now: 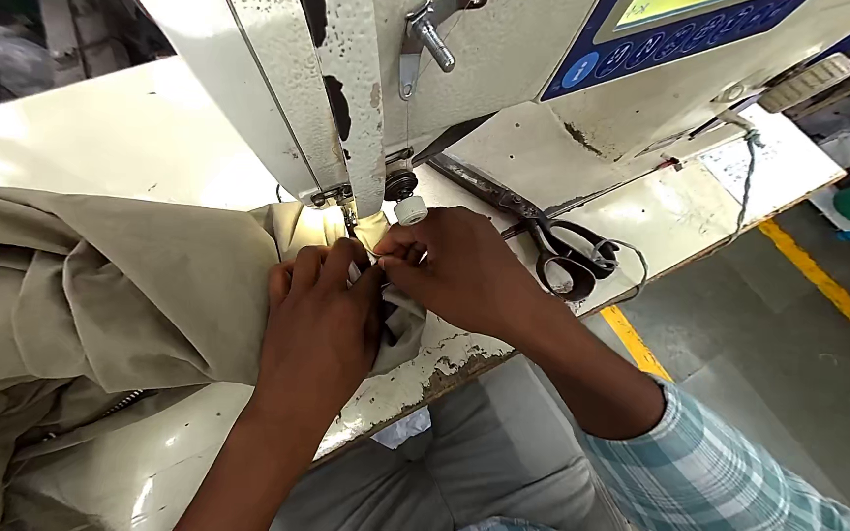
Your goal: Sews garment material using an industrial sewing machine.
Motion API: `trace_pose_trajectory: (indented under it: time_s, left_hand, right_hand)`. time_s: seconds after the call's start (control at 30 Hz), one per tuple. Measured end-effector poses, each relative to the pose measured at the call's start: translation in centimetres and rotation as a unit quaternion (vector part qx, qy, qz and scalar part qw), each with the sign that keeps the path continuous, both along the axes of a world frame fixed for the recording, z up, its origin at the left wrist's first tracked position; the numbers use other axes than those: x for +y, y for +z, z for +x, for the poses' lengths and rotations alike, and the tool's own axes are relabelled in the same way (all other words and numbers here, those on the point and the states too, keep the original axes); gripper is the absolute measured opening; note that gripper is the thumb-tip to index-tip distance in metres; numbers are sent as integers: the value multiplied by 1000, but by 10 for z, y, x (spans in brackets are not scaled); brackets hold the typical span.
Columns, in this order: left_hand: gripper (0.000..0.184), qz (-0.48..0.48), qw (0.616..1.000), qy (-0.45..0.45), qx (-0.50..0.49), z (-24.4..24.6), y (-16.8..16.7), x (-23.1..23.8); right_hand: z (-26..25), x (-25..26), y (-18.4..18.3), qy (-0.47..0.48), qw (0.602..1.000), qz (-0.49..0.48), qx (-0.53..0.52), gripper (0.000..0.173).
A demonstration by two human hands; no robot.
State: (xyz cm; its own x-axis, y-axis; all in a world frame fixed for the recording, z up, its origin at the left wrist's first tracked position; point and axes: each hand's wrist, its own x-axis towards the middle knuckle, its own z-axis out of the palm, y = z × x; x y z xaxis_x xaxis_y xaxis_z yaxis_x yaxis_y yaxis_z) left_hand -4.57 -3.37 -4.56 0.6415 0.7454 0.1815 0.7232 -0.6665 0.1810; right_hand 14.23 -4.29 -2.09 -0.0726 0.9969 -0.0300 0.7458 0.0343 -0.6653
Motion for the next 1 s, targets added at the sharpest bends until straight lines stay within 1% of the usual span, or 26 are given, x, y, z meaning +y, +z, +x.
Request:
trace_pose_trajectory:
  time_s: [0.13,0.23,0.27,0.33,0.37,0.53,0.67,0.7,0.77,0.8,0.83,0.87,0.9,0.93,1.0]
  left_hand:
    - [20,1,1000,0,13,0,2,0]
    - [20,5,1000,-5,18,1,4,1]
    - [22,2,1000,-7,18,1,5,2]
    - [24,-5,1000,-10,18,0,6,3]
    - [23,-8,1000,-13,18,-1,7,3]
    - [24,-17,1000,-19,14,0,7,2]
    - [24,-9,1000,-19,15,0,7,2]
    - [24,-7,1000,-18,17,0,7,2]
    - [24,-4,1000,-14,14,-1,6,3]
    - [24,-2,1000,-11,12,-2,4,3]
    - [22,-1,1000,-8,11,-3,3,3]
    - [20,-2,1000,-4,15,-3,3,3]
    - [19,-6,1000,-2,17,-3,4,2]
    - [21,-11,1000,-4,13,-2,4,1]
    - [29,-11,1000,-7,5,-3,4,3]
  right_hand:
    - [-2,-1,3,40,999,-6,-20,16]
    - [6,8,13,87,994,-49,-41,23]
    - [10,13,12,75,995,-45,-36,26]
    - [15,26,1,7,1000,11,-24,29]
    - [16,34,-3,-21,999,32,-22,28]
    - [5,51,-19,-76,995,58,-25,21]
    - [-2,53,-26,-104,990,94,-19,21]
    - [0,50,-24,-96,991,87,-15,20]
    - [7,39,-17,-59,995,78,32,19]
    - [10,31,-13,-33,996,66,57,21]
    - [10,20,-8,-3,997,33,68,25]
    - [10,11,-5,21,998,-8,60,31]
    - [10,6,-3,39,998,-38,39,33]
    - [10,4,-3,46,997,-48,25,32]
    - [12,6,0,56,998,-42,0,24]
